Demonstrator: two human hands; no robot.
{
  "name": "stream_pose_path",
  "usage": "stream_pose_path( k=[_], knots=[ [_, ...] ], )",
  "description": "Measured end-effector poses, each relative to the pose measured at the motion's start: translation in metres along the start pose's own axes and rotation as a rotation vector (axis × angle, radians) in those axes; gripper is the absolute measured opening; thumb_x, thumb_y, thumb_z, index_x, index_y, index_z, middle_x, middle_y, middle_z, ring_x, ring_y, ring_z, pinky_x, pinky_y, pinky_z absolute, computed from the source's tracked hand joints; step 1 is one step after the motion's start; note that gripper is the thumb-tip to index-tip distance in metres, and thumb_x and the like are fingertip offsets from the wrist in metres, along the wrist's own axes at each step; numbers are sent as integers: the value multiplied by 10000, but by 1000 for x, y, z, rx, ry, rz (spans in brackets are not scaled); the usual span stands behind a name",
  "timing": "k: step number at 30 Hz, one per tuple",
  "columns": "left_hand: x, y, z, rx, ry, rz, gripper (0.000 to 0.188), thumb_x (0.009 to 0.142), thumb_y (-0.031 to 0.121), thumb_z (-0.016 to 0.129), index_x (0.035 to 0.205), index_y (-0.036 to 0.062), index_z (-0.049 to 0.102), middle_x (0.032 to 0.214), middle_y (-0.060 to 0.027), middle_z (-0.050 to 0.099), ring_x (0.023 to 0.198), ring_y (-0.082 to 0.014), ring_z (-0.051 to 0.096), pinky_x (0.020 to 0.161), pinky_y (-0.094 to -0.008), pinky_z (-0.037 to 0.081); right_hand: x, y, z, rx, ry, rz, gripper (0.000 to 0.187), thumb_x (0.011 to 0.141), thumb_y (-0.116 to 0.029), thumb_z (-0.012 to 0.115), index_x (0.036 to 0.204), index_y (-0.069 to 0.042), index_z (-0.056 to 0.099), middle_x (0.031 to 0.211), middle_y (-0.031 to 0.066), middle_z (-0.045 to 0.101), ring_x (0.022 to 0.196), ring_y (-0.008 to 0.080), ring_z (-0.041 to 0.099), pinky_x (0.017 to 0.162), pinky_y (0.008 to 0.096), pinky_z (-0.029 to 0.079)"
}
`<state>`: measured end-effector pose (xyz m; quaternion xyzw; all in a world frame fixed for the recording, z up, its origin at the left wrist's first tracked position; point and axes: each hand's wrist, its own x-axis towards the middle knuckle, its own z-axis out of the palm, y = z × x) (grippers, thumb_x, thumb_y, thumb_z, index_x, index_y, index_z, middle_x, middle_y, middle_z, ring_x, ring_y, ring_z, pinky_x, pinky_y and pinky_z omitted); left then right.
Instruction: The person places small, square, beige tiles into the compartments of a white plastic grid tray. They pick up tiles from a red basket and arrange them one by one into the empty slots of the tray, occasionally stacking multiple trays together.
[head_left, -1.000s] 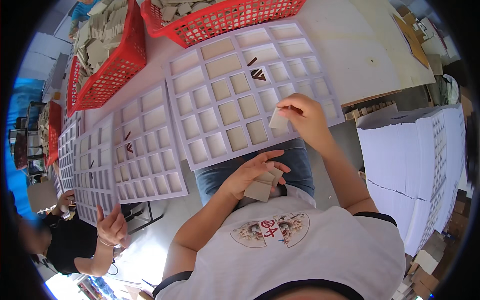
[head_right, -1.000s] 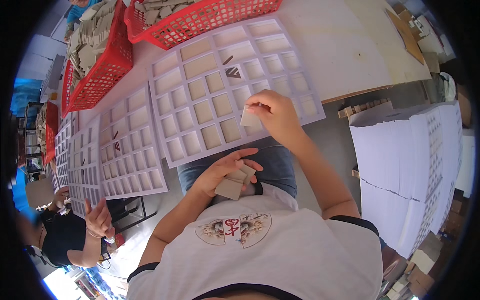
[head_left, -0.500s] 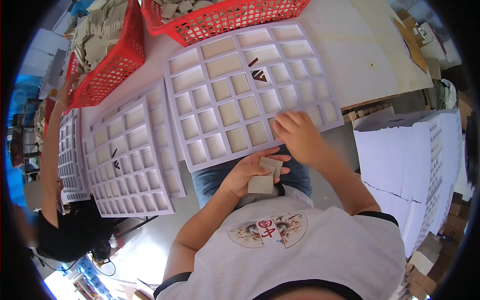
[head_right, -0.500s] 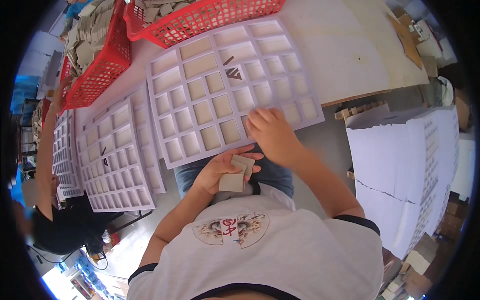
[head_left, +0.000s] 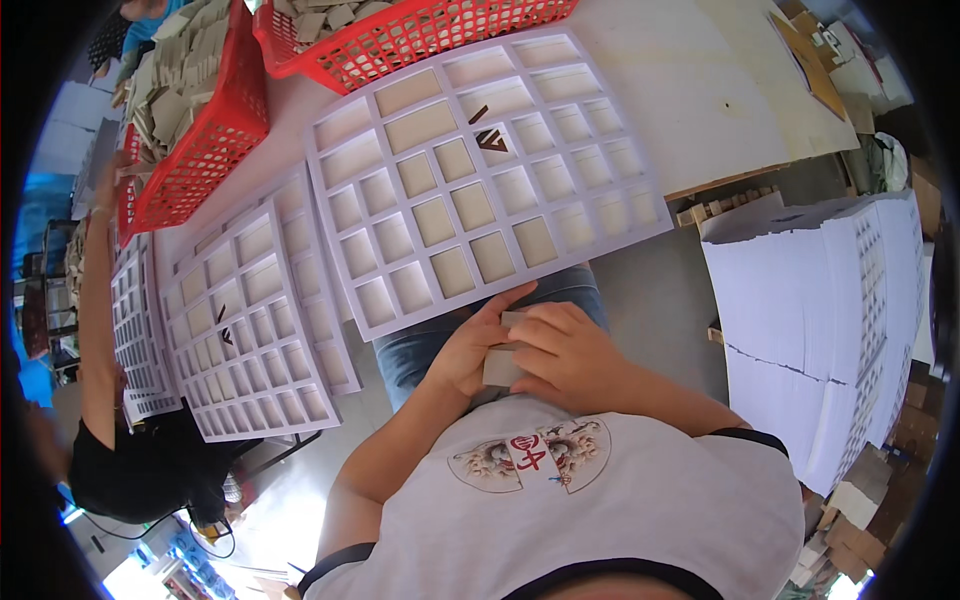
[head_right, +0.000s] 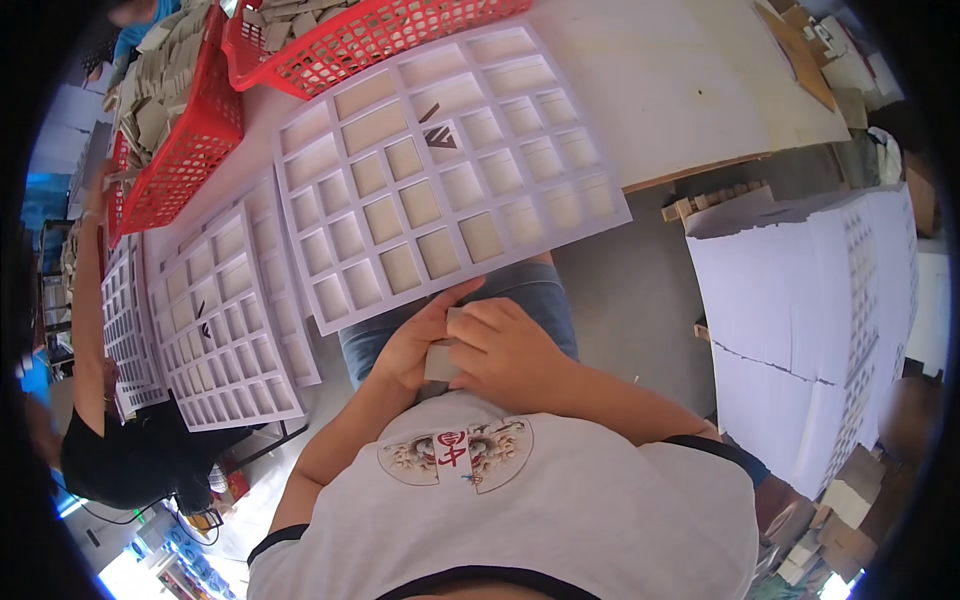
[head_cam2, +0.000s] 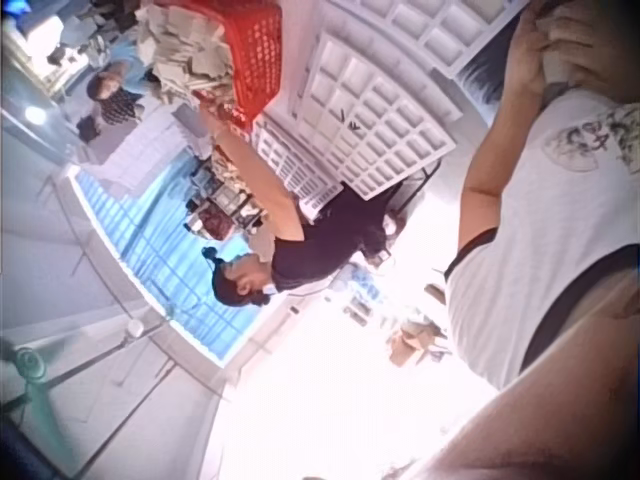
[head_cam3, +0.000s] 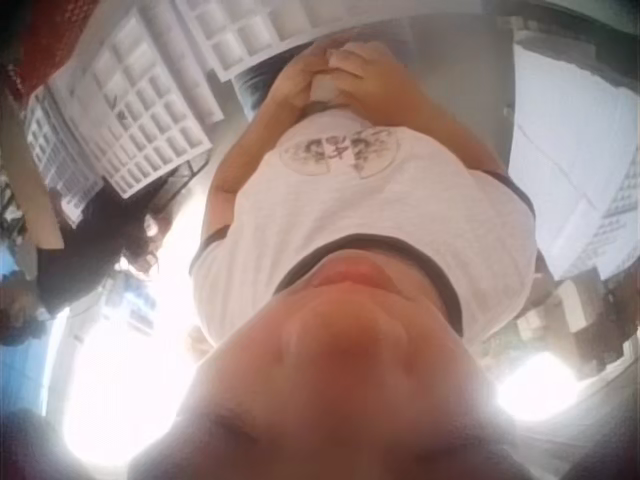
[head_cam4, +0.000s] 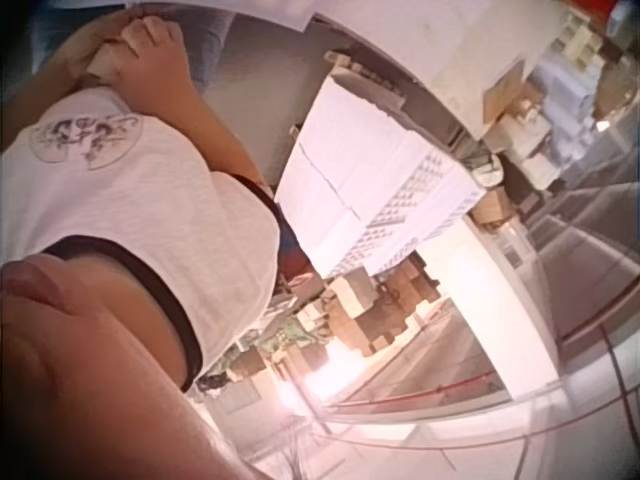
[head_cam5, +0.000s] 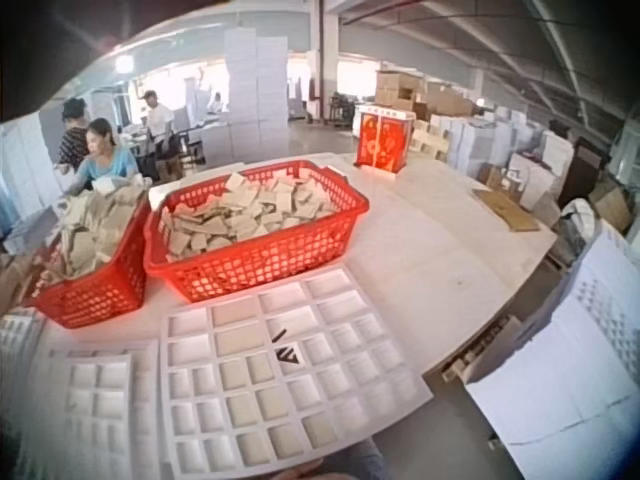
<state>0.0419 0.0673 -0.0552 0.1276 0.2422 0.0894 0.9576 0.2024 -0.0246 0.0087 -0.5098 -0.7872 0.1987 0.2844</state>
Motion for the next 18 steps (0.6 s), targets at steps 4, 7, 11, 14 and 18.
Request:
stream_pose_path(
  k=[4,7,11,14,18],
  knots=[
    [-13,3,17,-165,68,-185,457,965,232,509,1370,46,406,1257,-134,537,1113,-249,581,872,-395,535,1,3,9,-118,106,7,358,678,-200,752,987,-78,619,1103,70,579,1019,270,546,865,404,435],
    [-16,5,25,-16,85,-244,436,988,357,468,1329,85,458,1268,-113,543,1107,-252,586,868,-393,539,0,10,-1,-23,9,51,276,720,-155,684,985,-106,622,1035,52,588,984,254,569,830,382,454],
    [-10,1,11,29,93,-206,414,989,400,461,1307,136,486,1240,-86,567,1096,-247,594,851,-387,545,3,14,-10,-28,-49,-55,246,761,-128,613,1006,-139,618,1006,62,572,959,265,579,780,374,463],
    [-9,3,15,16,20,-193,438,989,419,460,1327,142,469,1229,-79,567,1101,-241,585,867,-423,528,11,11,-13,-30,-43,-113,231,753,-122,605,984,-126,599,972,69,553,902,248,573,735,360,459],
    [-21,27,34,38,-73,-98,497,992,450,437,1368,125,423,1278,-84,521,1174,-230,524,963,-491,460,30,-8,-45,-126,-70,-143,240,723,-124,614,952,-72,569,928,82,541,878,234,568,703,348,452]
  ],
)
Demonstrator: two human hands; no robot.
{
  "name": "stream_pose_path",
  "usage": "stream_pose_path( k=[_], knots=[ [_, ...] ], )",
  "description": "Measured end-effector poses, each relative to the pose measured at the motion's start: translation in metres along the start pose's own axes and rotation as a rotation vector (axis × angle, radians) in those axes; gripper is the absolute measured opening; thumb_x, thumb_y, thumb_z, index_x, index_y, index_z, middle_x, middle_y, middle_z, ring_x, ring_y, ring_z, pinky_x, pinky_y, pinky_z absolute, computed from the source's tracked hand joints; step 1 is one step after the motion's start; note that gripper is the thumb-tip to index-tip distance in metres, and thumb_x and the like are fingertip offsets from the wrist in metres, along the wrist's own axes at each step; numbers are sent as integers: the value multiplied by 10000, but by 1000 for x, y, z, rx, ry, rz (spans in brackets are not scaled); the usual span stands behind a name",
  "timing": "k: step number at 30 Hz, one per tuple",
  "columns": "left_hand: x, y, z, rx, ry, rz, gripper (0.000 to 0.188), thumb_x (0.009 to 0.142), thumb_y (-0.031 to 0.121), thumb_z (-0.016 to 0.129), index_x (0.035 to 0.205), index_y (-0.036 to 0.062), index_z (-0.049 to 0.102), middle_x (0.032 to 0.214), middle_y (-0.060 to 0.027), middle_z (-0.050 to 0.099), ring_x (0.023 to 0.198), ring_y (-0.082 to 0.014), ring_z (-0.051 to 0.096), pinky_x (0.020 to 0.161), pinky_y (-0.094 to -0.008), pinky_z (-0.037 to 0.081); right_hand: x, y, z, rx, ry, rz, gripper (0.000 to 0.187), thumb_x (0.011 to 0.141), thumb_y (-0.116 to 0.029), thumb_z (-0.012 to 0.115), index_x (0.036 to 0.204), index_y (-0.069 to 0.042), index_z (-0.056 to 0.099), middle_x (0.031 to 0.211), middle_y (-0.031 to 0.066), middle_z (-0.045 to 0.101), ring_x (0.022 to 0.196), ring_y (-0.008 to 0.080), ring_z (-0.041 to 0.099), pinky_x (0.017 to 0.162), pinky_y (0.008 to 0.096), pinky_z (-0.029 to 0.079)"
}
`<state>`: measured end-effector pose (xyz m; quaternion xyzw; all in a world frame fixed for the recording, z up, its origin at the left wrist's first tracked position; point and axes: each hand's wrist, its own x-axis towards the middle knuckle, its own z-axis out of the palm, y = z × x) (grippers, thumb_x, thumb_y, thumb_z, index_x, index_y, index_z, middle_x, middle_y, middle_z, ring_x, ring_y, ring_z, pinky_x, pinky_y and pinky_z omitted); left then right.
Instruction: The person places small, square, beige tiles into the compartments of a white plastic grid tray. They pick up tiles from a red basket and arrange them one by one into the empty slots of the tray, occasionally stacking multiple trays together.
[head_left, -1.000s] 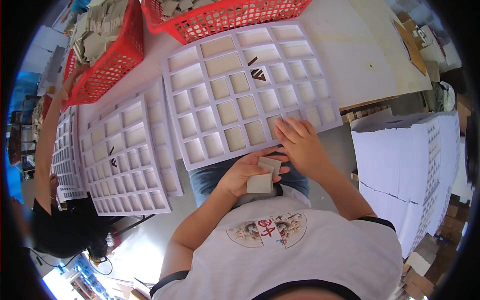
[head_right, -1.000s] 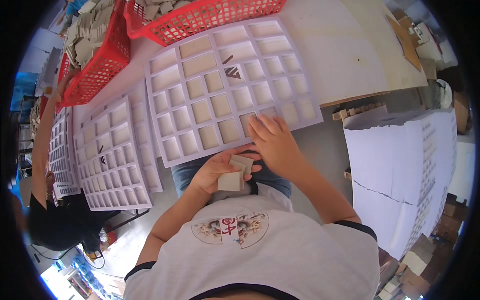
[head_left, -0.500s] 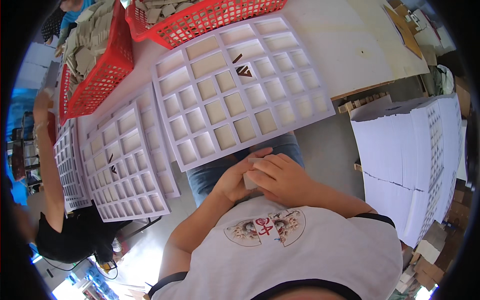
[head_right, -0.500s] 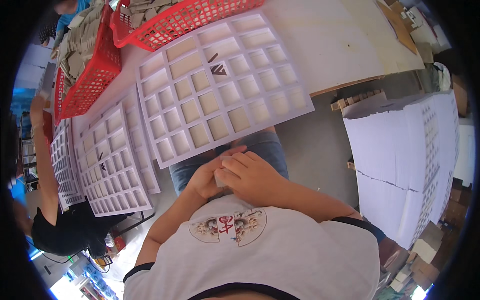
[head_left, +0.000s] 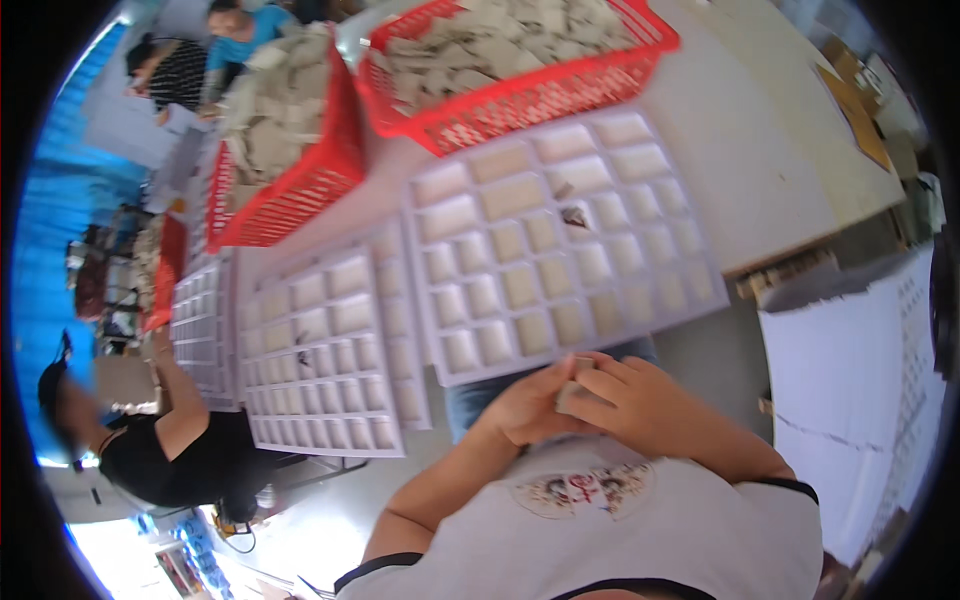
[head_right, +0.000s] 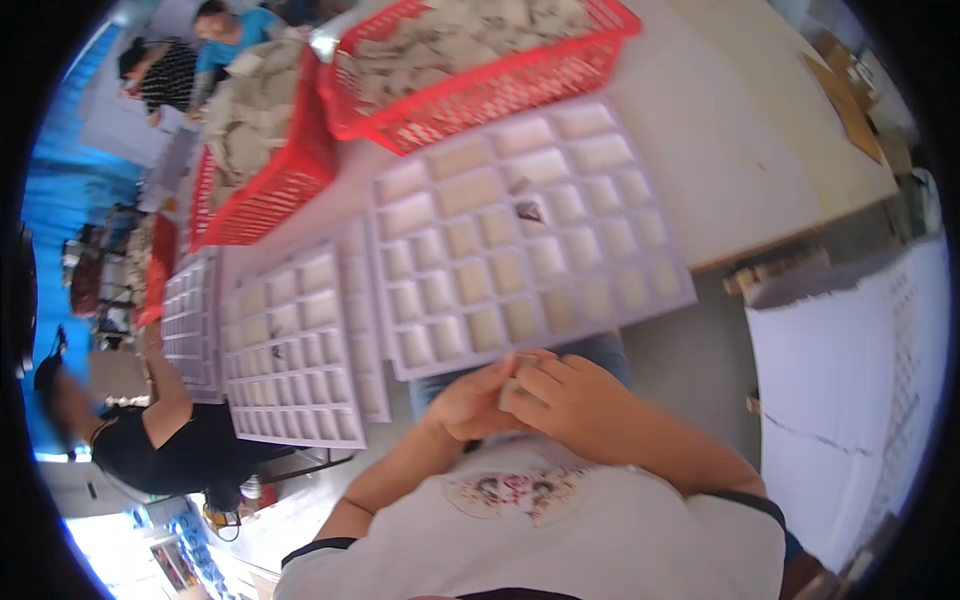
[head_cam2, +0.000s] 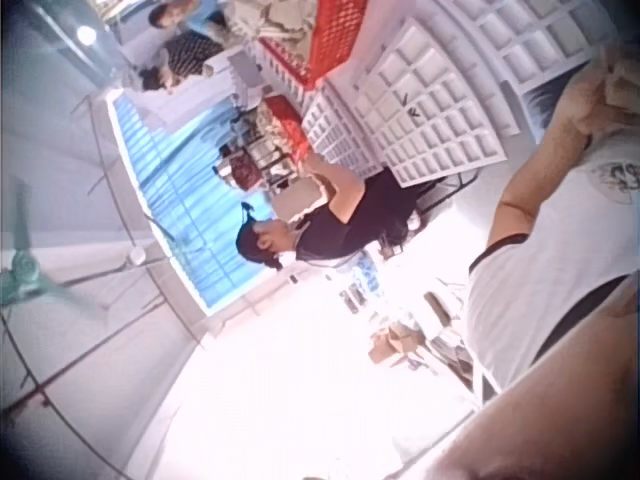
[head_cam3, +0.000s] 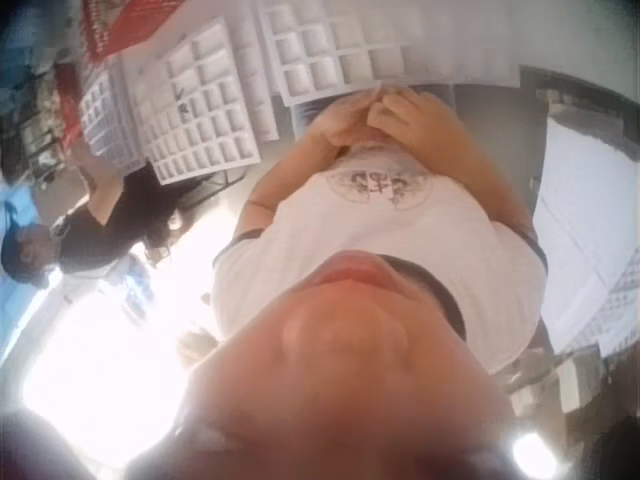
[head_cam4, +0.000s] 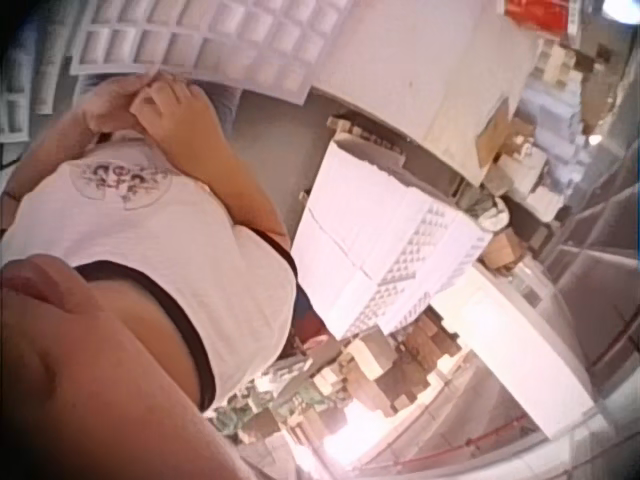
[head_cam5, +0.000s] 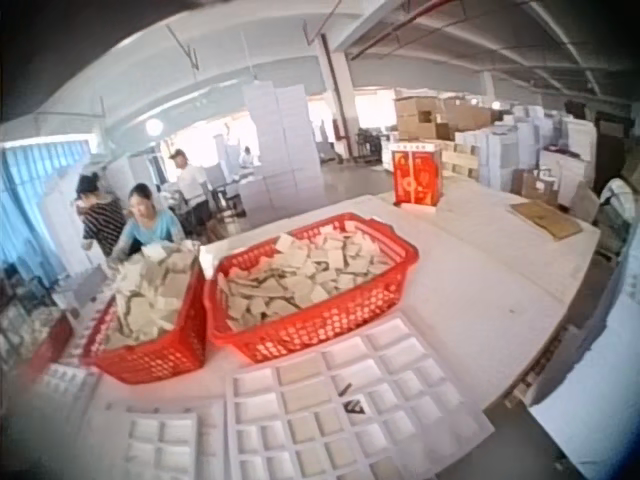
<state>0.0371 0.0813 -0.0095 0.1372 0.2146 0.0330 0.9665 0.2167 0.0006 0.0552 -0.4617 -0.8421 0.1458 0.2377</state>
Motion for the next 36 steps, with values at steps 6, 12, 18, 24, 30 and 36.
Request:
stream_pose_path(
  k=[6,12,18,24,30,36],
  knots=[
    [-9,18,19,45,66,228,540,964,514,455,1361,149,427,1240,-42,539,1138,-195,536,958,-442,449,22,4,-1,-211,110,-37,295,716,-144,647,990,-53,582,1025,120,600,930,261,585,750,352,460],
    [1,14,12,-8,78,222,566,963,492,468,1402,148,375,1260,-95,549,1143,-232,562,934,-423,497,16,16,4,165,522,374,362,741,-133,719,1067,-27,601,1050,141,626,956,313,589,783,397,481],
    [-5,5,13,188,112,74,594,943,519,502,1392,146,393,1263,-116,535,1141,-242,567,944,-400,494,-10,62,37,-114,618,758,311,773,-107,708,1035,-5,575,1073,147,554,955,353,568,760,426,483],
    [8,2,5,193,7,69,557,949,395,562,1402,127,380,1296,-128,508,1188,-276,540,980,-411,467,-20,70,50,-200,427,779,270,771,-123,708,977,-7,578,1053,148,544,991,352,536,794,438,470],
    [8,4,12,102,13,87,553,944,313,589,1406,120,353,1304,-145,496,1225,-320,512,997,-428,462,-29,78,76,-340,559,618,231,784,-105,687,983,-29,598,1066,138,548,1000,357,521,826,433,455],
    [16,2,-1,50,53,200,479,944,344,576,1328,119,397,1280,-185,502,1200,-382,529,930,-458,522,-40,73,71,-393,564,545,275,738,-63,703,1002,-61,623,1137,109,551,1015,321,517,827,418,426]
  ],
)
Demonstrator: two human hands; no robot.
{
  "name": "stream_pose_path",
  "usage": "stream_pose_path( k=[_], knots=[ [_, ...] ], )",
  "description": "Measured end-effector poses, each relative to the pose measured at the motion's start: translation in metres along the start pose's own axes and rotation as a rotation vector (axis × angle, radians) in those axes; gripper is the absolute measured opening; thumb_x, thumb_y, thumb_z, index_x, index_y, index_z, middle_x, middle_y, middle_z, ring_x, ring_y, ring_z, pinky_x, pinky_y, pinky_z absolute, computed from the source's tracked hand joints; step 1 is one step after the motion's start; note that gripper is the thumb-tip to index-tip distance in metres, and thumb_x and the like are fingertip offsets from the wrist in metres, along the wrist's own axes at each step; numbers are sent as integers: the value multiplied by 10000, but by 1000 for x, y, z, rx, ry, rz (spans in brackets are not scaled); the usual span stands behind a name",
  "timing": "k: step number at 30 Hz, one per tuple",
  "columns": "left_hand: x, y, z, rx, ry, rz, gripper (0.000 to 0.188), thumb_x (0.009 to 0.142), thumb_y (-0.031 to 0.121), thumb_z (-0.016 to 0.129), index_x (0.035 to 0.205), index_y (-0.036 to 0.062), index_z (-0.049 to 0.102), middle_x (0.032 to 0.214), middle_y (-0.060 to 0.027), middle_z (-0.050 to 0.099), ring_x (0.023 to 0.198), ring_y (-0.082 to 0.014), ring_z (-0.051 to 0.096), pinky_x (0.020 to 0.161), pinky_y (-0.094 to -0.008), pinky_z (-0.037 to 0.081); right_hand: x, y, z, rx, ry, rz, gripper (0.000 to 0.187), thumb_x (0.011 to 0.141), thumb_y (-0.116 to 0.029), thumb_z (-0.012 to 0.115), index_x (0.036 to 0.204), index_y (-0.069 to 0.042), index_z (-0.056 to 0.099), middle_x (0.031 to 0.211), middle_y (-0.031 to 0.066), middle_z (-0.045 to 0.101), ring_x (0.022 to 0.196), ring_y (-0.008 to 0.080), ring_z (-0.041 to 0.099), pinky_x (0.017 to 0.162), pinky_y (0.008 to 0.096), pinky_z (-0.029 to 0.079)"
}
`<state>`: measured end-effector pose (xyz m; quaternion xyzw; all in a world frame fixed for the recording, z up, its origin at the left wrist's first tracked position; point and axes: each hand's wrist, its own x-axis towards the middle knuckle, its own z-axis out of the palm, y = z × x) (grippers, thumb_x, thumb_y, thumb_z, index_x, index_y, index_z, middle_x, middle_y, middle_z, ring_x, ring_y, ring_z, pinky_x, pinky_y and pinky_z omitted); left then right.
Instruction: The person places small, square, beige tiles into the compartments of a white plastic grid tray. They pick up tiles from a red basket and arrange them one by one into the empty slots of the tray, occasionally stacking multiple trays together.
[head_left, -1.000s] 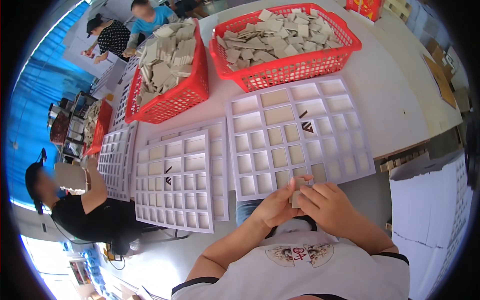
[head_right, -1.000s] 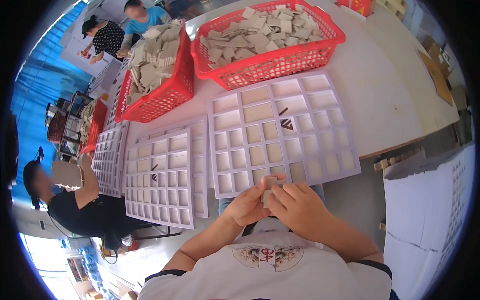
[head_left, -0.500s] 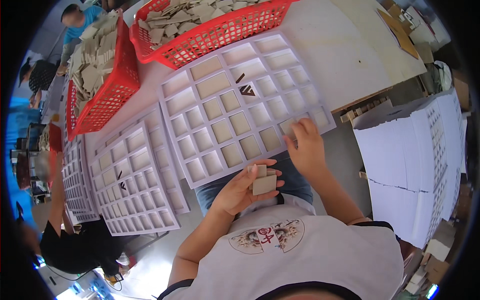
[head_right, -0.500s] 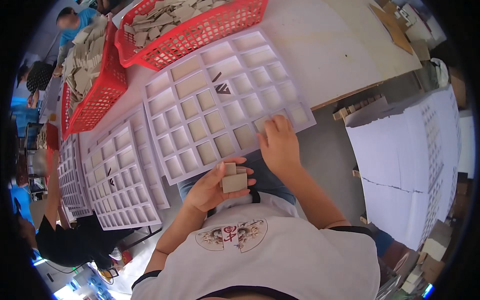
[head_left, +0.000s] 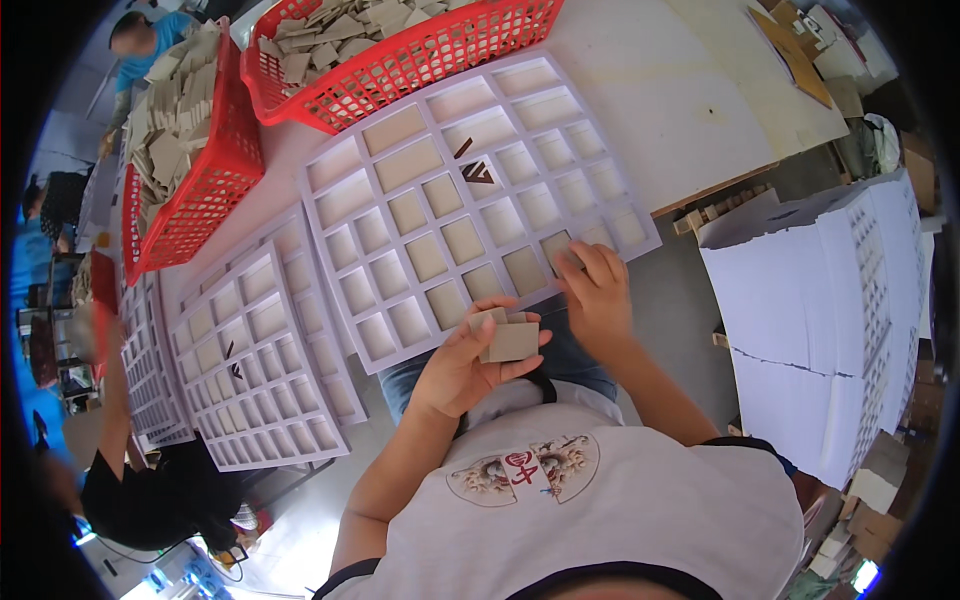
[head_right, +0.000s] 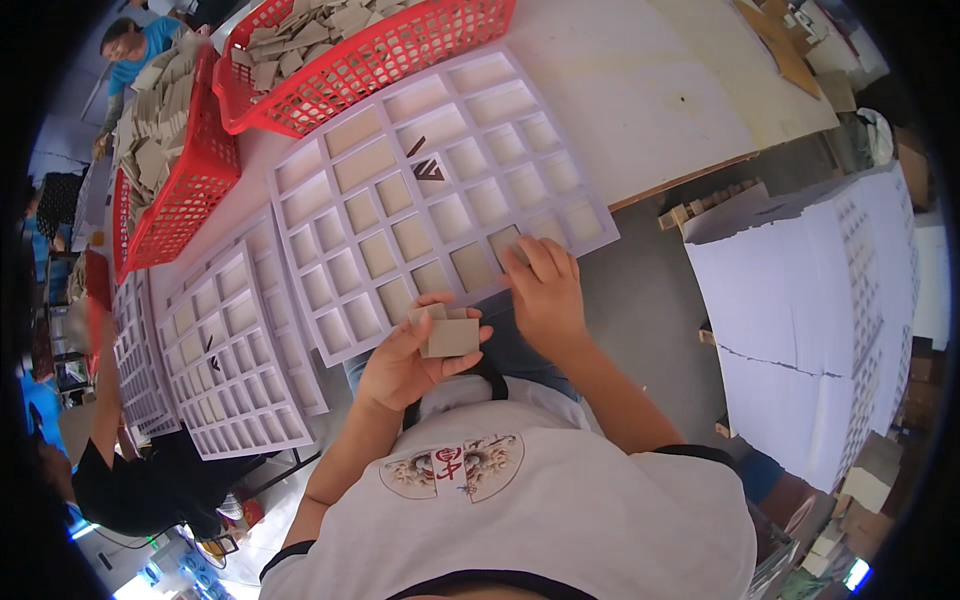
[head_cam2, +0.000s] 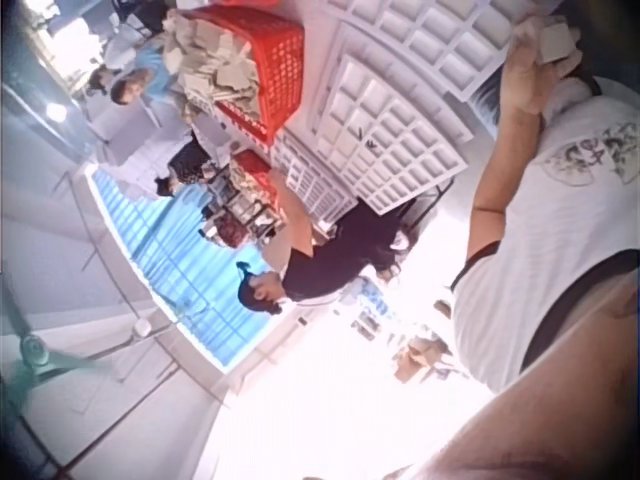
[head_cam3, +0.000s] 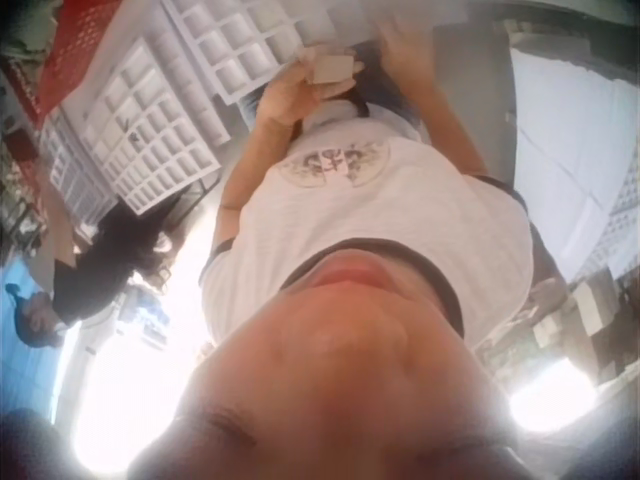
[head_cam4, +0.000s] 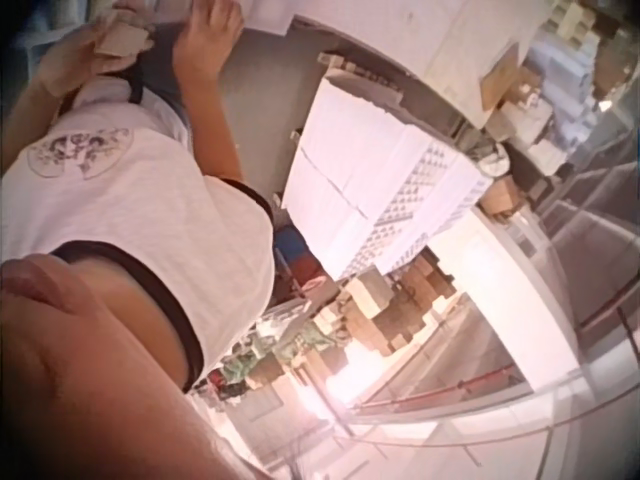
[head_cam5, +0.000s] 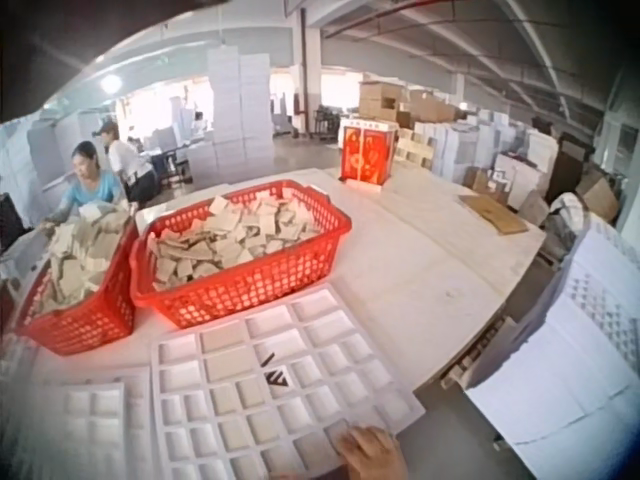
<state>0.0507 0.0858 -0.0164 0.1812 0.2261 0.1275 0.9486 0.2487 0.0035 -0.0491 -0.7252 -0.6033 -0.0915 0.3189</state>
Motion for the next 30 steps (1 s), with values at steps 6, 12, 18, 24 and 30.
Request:
stream_pose_path(
  k=[6,12,18,24,30],
  knots=[
    [7,0,4,-8,38,11,446,943,352,573,1285,113,416,1269,-198,509,1186,-406,535,911,-474,535,-4,22,5,353,-11,219,220,714,-55,710,923,-76,646,1124,90,543,1025,313,506,861,438,403],
    [11,1,12,-4,16,13,368,961,258,551,1261,87,424,1262,-183,515,1183,-387,542,921,-469,535,17,6,-30,288,-143,69,264,722,-88,727,971,-55,648,1079,96,562,1034,298,512,867,392,425],
    [13,-7,5,35,152,34,271,942,106,577,1192,93,473,1160,-83,559,1081,-243,597,913,-422,545,14,-37,-48,306,-302,-190,360,724,-130,729,1068,-80,638,1097,110,561,1031,305,518,882,405,436],
    [17,-8,10,76,144,70,271,945,81,566,1197,96,470,1151,-79,551,1077,-225,592,944,-419,530,21,-16,-48,518,-364,129,315,718,-95,728,1013,-77,619,1011,89,565,921,271,553,786,366,469],
    [23,-4,22,105,72,100,301,951,101,556,1236,84,458,1180,-110,542,1143,-264,566,1000,-424,488,52,-1,-68,637,-586,417,297,722,-64,695,1003,-48,599,914,79,584,806,202,578,730,337,470]
  ],
)
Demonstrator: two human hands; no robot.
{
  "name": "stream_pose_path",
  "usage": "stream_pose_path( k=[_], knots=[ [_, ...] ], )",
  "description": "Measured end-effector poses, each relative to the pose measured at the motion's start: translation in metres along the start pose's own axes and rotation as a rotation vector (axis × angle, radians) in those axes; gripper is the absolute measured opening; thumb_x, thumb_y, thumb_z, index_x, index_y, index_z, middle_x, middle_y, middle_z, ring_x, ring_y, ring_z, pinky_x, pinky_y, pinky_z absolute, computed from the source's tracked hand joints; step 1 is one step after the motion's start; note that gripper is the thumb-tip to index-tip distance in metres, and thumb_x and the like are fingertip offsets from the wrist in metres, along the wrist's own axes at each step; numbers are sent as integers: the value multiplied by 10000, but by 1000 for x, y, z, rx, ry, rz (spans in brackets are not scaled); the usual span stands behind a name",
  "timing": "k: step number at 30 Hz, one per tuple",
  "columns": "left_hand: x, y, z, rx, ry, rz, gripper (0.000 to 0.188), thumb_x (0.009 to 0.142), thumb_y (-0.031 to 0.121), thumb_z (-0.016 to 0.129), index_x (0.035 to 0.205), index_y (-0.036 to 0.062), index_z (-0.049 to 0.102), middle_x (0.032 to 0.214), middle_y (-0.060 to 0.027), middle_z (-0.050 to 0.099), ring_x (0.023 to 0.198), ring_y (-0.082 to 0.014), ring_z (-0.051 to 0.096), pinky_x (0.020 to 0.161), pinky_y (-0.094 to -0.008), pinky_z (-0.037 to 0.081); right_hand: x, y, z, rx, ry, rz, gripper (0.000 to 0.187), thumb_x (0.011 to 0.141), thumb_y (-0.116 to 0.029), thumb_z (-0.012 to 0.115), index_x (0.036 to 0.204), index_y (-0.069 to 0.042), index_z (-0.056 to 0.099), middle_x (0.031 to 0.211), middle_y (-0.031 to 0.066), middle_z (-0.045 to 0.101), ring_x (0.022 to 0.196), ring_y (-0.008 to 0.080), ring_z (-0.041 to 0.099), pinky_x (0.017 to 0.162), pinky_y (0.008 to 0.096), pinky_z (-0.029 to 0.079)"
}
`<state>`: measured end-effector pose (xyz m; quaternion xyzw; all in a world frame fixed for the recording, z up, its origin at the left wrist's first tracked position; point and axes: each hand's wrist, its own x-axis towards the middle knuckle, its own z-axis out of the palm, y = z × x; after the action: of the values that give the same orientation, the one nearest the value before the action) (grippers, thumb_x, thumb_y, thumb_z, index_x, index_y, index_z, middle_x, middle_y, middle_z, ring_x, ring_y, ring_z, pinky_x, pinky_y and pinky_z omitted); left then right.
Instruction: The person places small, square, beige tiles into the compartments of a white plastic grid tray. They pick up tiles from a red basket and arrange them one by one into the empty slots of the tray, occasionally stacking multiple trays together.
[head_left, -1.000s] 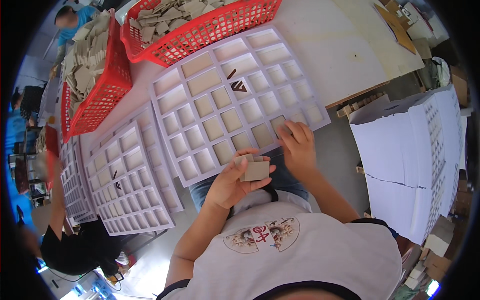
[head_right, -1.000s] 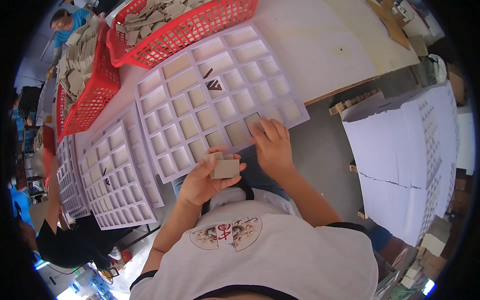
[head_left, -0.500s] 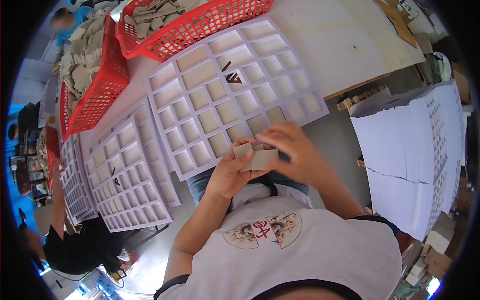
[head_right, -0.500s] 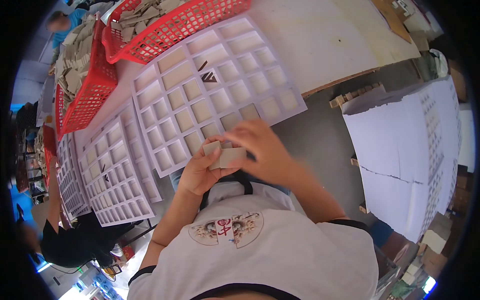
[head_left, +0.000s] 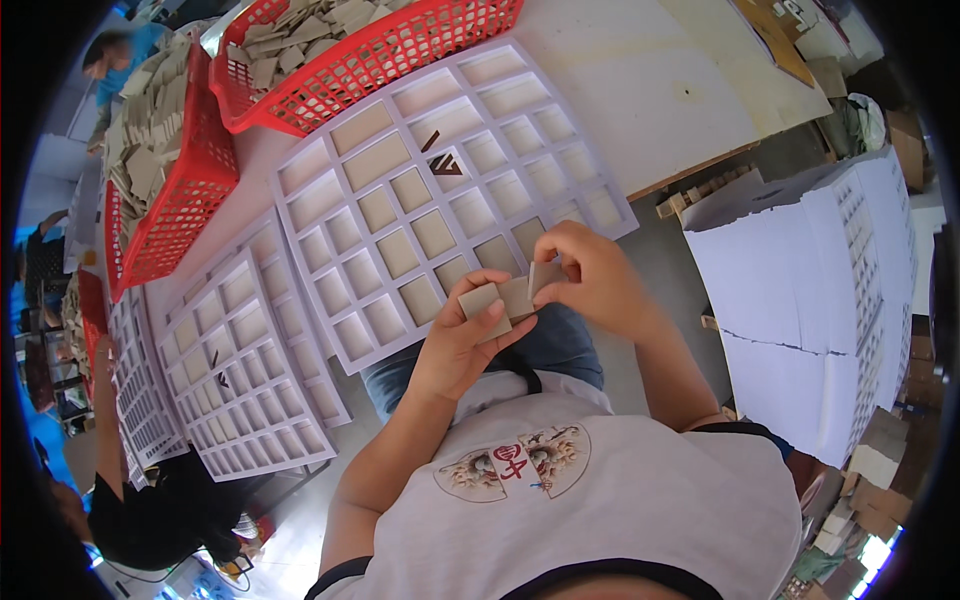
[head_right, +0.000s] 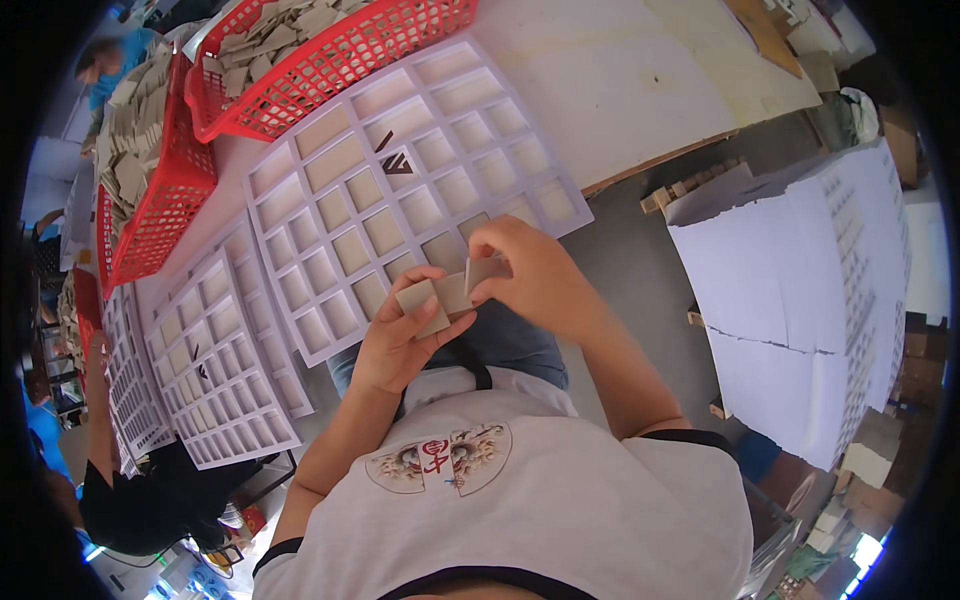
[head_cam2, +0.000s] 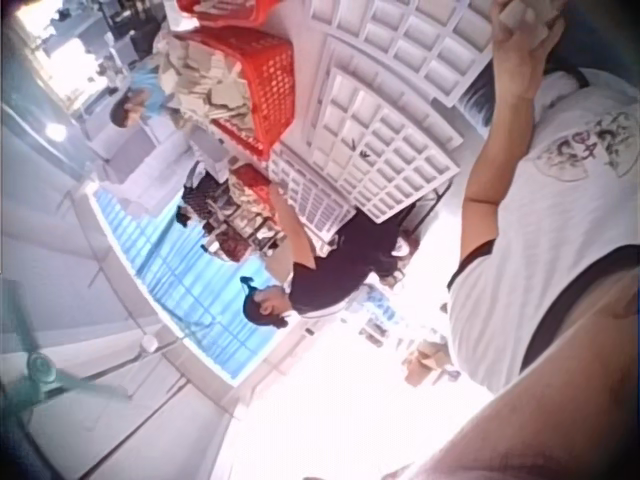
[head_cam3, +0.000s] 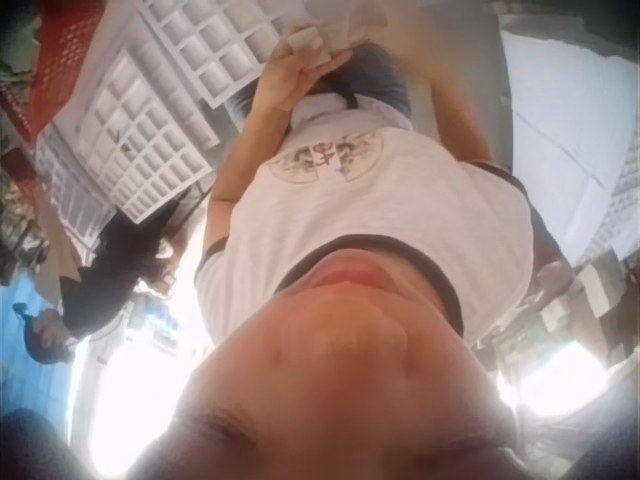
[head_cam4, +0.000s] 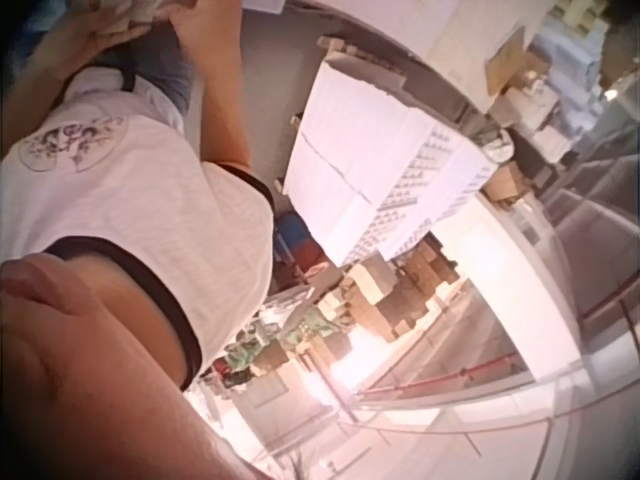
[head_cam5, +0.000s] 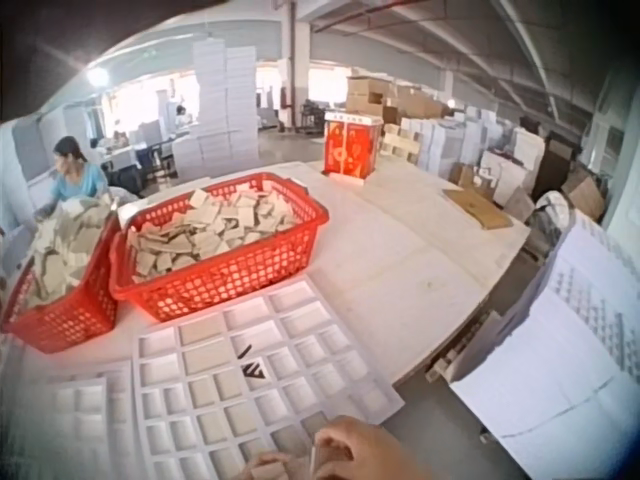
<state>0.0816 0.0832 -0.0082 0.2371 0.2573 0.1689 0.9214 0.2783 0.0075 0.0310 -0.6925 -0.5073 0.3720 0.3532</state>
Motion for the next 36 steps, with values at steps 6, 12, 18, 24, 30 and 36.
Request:
stream_pose_path(
  k=[6,12,18,24,30,36],
  knots=[
    [18,2,0,-21,2,55,306,941,77,552,1231,51,459,1206,-152,549,1219,-335,530,979,-382,490,34,64,-14,339,484,44,193,790,-3,655,982,-20,642,800,14,583,661,72,522,591,228,446],
    [23,-7,-15,132,2,95,299,937,81,563,1214,37,463,1188,-147,563,1191,-320,555,963,-370,481,45,84,-14,360,430,49,165,827,25,620,985,-8,654,792,1,573,671,64,527,593,220,449],
    [27,-14,-18,177,40,156,326,934,101,577,1228,44,448,1164,-135,584,1155,-287,580,959,-369,472,50,98,-29,-145,263,-274,228,812,20,626,1023,-62,657,905,46,598,711,143,540,617,259,438],
    [26,-13,-17,137,104,130,334,931,109,592,1225,41,449,1165,-133,598,1130,-271,596,934,-370,504,7,71,-20,-885,336,-489,295,797,-92,692,1090,-99,654,1055,109,585,995,307,549,870,366,451],
    [28,-16,-1,93,81,91,358,945,69,556,1292,36,474,1172,-102,589,1086,-207,606,919,-338,527,-12,21,7,-26,203,-312,345,779,-116,701,1116,-78,635,1079,122,610,1012,306,571,869,400,460],
    [20,-3,17,159,118,63,402,952,87,556,1341,44,463,1151,-94,600,1043,-198,619,907,-325,520,2,29,-8,277,406,-7,284,824,-47,643,1106,-53,613,841,73,603,727,162,615,669,288,489]
  ],
)
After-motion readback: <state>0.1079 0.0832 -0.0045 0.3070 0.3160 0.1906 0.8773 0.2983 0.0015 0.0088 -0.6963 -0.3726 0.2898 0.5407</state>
